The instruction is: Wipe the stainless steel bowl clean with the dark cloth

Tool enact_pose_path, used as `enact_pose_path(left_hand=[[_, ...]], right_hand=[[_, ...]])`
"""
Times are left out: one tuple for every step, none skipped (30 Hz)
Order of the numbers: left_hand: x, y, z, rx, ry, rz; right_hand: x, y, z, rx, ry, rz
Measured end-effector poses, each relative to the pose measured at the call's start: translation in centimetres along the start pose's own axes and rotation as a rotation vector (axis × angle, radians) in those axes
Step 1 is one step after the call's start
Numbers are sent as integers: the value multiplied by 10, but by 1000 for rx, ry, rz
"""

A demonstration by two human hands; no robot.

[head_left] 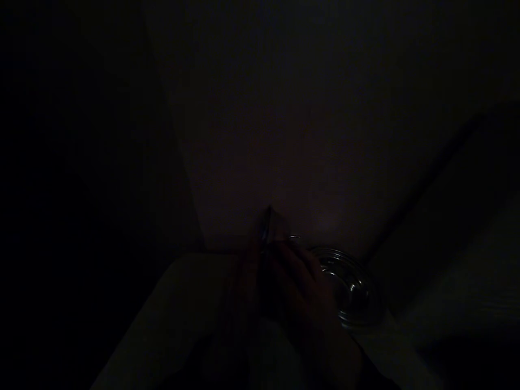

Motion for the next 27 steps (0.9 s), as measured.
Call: enact_pose_path(left_hand=[[2,3,0,6,-8,23],[5,5,-1,12,-15,43],[7,8,-2,20,-19,58],[9,9,-4,27,-20,68],[10,9,-6,32,-20,72],[11,8,-8,36,-18,70],[10,6,-10,37,-16,63],[8,4,-11,36,-14,49],[5,2,-11,34,-15,31],[1,-1,-11,33,-19,10],[-2,-2,-11,33,-26,-11],[-6,-3,-10,33,-34,-31],[-10,-2,-9,35,-43,-48],[-13,-1,-9,37,-51,-61],[-14,0,-8,39,-59,-70],[-15,3,-8,38,-65,-74],[-14,5,-8,39,-69,-73],[-13,7,-8,39,-72,-68],[-10,8,-9,38,-75,-61],[-7,9,-9,35,-78,-53],[-4,8,-8,27,-81,-46],[-1,7,-7,14,-84,-42],[1,5,-5,-5,-89,-42],[3,3,-2,-24,-95,-43],[4,0,1,-42,-102,-48],[4,-2,3,-52,-109,-55],[3,-4,5,-55,-116,-64]], right_hand=[[-5,-2,1,10,1,-25],[-11,-5,1,24,0,-55],[-17,-6,1,43,-3,-86],[-21,-8,1,66,-6,-115],[-23,-8,0,84,-6,-133],[-24,-8,-1,97,-5,-137],[-21,-7,-2,99,-3,-123],[-18,-6,-2,89,1,-101],[-13,-5,-2,75,4,-75],[-8,-3,-2,50,6,-50],[-3,-1,-2,27,5,-28],[1,1,-2,9,4,-11],[3,2,-2,1,3,0],[4,2,-2,-1,5,6],[4,2,-2,-2,9,7],[2,0,-2,3,14,1],[-2,-2,-2,15,19,-14],[-6,-4,-2,29,23,-40],[-11,-7,-2,49,21,-69],[-15,-9,-2,72,15,-98],[-18,-10,-2,92,6,-119],[-19,-11,-2,103,-3,-126],[-17,-10,-2,99,-11,-117],[-13,-9,-1,85,-19,-92],[-8,-7,-1,68,-28,-56],[-3,-5,-1,50,-34,-21],[2,-3,-1,32,-40,6]])
Point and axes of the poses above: each hand's wrist, its own y-axis away from the middle knuckle, its own z-axis out of the back of the hand, x = y × z, the point moved 7 cm from there along -y, towards the middle knuckle, and after that the axes turned 10 degrees about y, right-handed, at the moved point
